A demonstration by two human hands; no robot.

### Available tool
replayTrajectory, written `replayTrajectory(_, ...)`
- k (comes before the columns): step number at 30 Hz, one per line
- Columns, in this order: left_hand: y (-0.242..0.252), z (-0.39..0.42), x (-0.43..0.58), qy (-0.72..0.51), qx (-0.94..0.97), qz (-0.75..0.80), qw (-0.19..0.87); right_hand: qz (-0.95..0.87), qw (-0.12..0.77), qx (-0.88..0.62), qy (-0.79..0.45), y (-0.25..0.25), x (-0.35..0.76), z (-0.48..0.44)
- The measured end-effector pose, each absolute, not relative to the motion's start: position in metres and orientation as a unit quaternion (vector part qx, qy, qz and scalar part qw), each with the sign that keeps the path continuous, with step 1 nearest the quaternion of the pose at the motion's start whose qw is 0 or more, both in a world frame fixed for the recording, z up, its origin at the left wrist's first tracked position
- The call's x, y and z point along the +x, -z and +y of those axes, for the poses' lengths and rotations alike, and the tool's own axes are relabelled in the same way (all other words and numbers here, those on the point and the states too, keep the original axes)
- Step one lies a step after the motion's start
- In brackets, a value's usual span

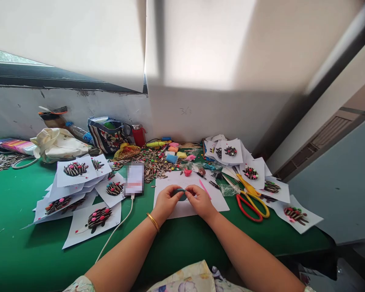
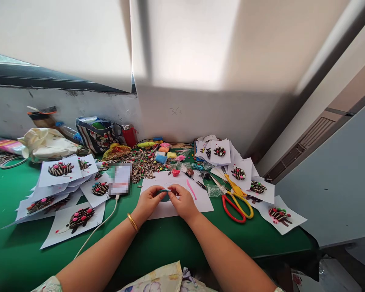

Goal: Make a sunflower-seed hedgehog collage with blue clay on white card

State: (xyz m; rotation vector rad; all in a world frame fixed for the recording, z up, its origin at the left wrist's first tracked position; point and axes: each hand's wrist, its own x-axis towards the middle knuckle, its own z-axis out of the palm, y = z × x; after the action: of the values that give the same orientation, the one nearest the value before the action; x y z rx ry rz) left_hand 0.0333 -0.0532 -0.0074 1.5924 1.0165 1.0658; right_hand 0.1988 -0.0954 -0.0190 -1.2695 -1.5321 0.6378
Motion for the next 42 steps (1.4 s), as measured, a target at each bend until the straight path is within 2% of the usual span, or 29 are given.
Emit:
replayTrajectory(8, 0.0102, -0.0507, 0.0335, -0.42, 0.62, 0.42, 0.513, -0.708, 0.5, -0.459, -0.194, 0.0153, 0.1999, -0.0971)
replayTrajectory(22, 0.0073, -0.05, 0.0317, -0.432, 0.614, 0.427, 0.505, -0.687, 0.51, -0.477, -0.203, 0.0152, 0.2012, -0.0957)
replayTrajectory(30, 0.0051, -0.0534, 0.0339, -0.417, 0.597, 0.402, 0.555, -0.637, 0.53, -0.509, -0.234, 0.0184, 0.2032, -0.0944)
replayTrajectory(38, 0.0065, -0.0526, 0.0333, -0.45, 0.6, 0.398, 0.528, -0.672, 0.473, -0.508, -0.26, 0.0187, 0.2, -0.0942)
replayTrajectory(42, 0.0043, -0.0543, 0.0336, -0.445, 0.661, 0.404, 0.449, -0.656, 0.486, -0.514, -0.262, 0.0167, 0.1987, -0.0945)
